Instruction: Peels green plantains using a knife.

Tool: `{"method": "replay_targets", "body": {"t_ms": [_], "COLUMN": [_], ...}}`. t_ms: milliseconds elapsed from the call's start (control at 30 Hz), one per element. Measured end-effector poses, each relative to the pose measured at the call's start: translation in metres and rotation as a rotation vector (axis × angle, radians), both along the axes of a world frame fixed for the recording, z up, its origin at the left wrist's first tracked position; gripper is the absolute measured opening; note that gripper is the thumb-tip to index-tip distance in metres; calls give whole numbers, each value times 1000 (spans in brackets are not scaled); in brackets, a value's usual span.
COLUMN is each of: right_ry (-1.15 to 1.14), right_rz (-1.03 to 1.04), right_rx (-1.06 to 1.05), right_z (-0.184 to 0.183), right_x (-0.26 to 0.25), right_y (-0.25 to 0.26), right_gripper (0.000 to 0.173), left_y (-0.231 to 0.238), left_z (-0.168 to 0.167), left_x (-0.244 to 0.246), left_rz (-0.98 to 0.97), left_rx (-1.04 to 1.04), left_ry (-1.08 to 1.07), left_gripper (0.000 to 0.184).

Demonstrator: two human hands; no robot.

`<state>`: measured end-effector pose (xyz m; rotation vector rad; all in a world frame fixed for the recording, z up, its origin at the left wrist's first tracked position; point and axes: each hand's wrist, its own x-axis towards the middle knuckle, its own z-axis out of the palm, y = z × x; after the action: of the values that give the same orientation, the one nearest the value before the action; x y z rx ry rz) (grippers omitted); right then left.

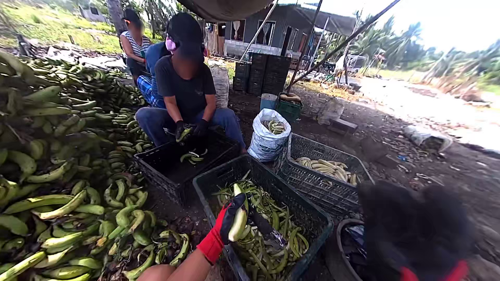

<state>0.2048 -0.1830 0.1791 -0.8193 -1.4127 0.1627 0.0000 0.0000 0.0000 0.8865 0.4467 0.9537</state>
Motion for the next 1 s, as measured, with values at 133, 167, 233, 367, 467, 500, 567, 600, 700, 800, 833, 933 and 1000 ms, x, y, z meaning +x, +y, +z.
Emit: {"method": "replay_targets", "body": {"t_ms": [133, 167, 233, 367, 467, 500, 567, 600, 700, 800, 833, 933, 1000], "right_ry": [-120, -88, 136, 638, 875, 874, 959, 1021, 1127, 760, 591, 20, -316], "right_rz": [-264, -216, -10, 406, 459, 471, 467, 410, 147, -101, -165, -303, -300], "right_rx": [-701, -798, -994, -1167, -889, -724, -507, -471, -406, -333, -386, -732, -831], "right_z": [-131, -141, -160, -208, -204, -203, -206, -208, -201, -198, -200, -192, -192], "right_x": [-25, -40, -66, -86, -87, -88, -86, -82, -58, -30, -24, -36, -52], "right_y": [29, 29, 30, 68, 103, 112, 126, 129, 130, 116, 110, 92, 90], "right_gripper": [38, 34, 26, 60, 56, 51, 47, 43, 32, 33, 42, 61, 61], "left_y": [5, 7, 7, 8, 2, -3, -12, -15, -13, -1, 4, 16, 21], "left_z": [12, 14, 16, 12, 15, 15, 15, 14, 14, 13, 12, 9, 10], "left_x": [-7, -6, -4, 7, 20, 24, 29, 31, 33, 25, 22, 14, 12], "left_rz": [115, 174, 334, 568, 537, 496, 406, 371, 376, 475, 512, 624, 712], "left_rx": [26, 22, 22, -10, 20, 37, 44, 33, -71, -223, -241, -221, -154], "left_ry": [5, 30, 126, 139, 31, -3, -21, 3, 88, 111, 124, 187, 317], "left_gripper": [36, 34, 32, 32, 33, 33, 33, 33, 34, 39, 42, 45, 45]}}
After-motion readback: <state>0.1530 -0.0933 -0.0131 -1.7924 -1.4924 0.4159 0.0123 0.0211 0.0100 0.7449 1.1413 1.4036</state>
